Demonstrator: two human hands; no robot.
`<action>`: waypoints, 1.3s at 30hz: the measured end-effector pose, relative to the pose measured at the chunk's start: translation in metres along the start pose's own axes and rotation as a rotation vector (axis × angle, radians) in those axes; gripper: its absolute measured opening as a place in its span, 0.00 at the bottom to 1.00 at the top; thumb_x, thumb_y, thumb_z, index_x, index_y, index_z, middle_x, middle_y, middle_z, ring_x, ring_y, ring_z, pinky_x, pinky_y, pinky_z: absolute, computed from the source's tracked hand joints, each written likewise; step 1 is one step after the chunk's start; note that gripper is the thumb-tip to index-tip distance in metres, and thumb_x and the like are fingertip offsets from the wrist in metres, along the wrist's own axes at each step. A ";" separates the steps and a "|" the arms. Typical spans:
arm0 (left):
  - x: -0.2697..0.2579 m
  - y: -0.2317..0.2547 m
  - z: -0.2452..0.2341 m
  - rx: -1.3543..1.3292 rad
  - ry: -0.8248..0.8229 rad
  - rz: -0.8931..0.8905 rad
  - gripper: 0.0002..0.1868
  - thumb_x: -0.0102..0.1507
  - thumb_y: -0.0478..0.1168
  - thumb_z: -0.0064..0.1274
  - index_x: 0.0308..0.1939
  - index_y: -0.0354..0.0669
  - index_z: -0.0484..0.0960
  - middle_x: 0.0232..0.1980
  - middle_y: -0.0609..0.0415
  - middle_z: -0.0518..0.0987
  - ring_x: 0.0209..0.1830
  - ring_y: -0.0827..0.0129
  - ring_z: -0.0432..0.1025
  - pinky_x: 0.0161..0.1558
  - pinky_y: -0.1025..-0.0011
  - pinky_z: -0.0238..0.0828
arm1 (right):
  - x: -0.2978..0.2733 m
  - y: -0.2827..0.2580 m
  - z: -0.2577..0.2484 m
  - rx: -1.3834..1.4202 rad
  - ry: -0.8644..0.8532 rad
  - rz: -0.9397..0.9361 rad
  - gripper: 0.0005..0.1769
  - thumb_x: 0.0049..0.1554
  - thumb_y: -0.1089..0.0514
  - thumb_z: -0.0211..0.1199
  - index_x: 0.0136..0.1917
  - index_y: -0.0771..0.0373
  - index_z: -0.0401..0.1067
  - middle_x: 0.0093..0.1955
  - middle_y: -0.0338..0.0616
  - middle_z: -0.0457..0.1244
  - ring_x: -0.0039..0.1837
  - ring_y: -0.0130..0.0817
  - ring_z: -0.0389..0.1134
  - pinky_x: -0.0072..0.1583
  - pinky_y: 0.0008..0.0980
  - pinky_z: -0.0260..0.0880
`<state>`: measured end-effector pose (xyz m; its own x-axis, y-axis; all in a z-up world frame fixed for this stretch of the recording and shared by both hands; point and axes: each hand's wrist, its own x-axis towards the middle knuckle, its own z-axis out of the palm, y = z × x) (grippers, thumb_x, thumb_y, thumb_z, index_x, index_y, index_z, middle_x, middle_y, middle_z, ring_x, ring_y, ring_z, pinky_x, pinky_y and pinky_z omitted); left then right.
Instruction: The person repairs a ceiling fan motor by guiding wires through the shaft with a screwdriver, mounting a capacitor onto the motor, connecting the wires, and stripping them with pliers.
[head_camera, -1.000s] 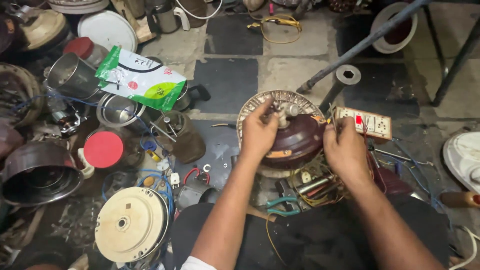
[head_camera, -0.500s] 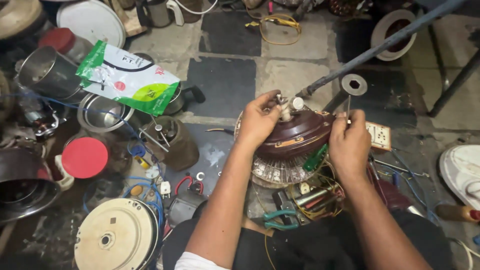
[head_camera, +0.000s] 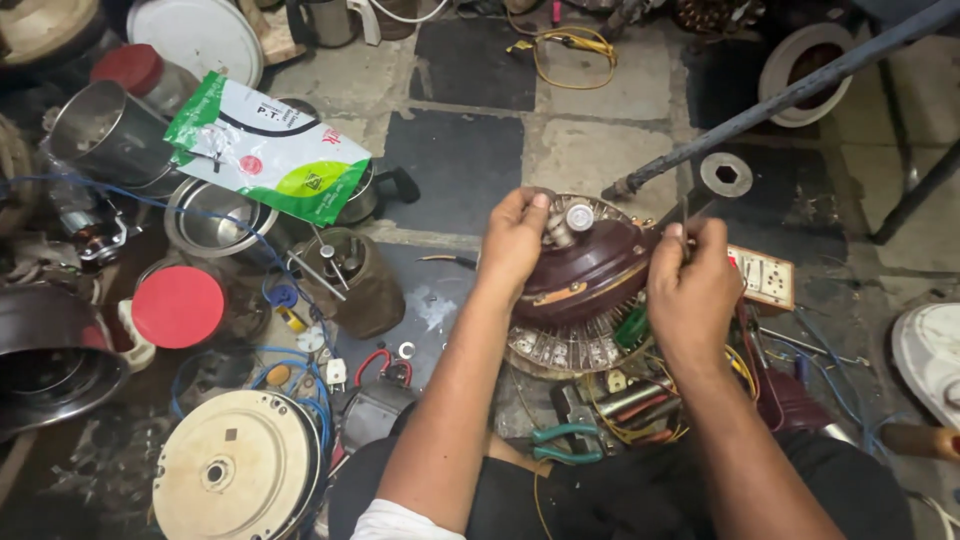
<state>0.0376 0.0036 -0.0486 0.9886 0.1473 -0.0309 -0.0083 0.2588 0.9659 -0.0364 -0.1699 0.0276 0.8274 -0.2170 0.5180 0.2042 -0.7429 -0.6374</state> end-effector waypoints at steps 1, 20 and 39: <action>-0.001 0.000 0.000 -0.010 0.004 -0.011 0.13 0.71 0.43 0.47 0.48 0.38 0.81 0.39 0.55 0.82 0.37 0.75 0.73 0.42 0.74 0.71 | -0.002 -0.001 -0.001 0.047 0.013 -0.008 0.10 0.69 0.58 0.57 0.51 0.68 0.67 0.36 0.52 0.64 0.37 0.42 0.67 0.41 0.40 0.64; -0.016 0.005 0.024 0.205 -0.170 -0.070 0.15 0.69 0.44 0.49 0.52 0.37 0.81 0.47 0.49 0.85 0.46 0.65 0.78 0.50 0.68 0.72 | 0.072 0.003 -0.026 0.199 -0.454 -0.270 0.11 0.56 0.63 0.66 0.53 0.65 0.76 0.42 0.38 0.70 0.44 0.20 0.69 0.47 0.25 0.69; -0.011 -0.001 0.021 0.115 -0.263 -0.101 0.14 0.70 0.42 0.48 0.51 0.35 0.81 0.46 0.49 0.84 0.43 0.68 0.75 0.48 0.69 0.72 | 0.076 0.001 -0.003 -0.007 -0.807 -0.214 0.17 0.55 0.55 0.68 0.55 0.64 0.73 0.50 0.52 0.71 0.51 0.40 0.73 0.53 0.40 0.70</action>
<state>0.0297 -0.0180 -0.0435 0.9886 -0.1299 -0.0755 0.0946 0.1479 0.9845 0.0249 -0.1888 0.0682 0.8924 0.4475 0.0579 0.3984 -0.7213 -0.5666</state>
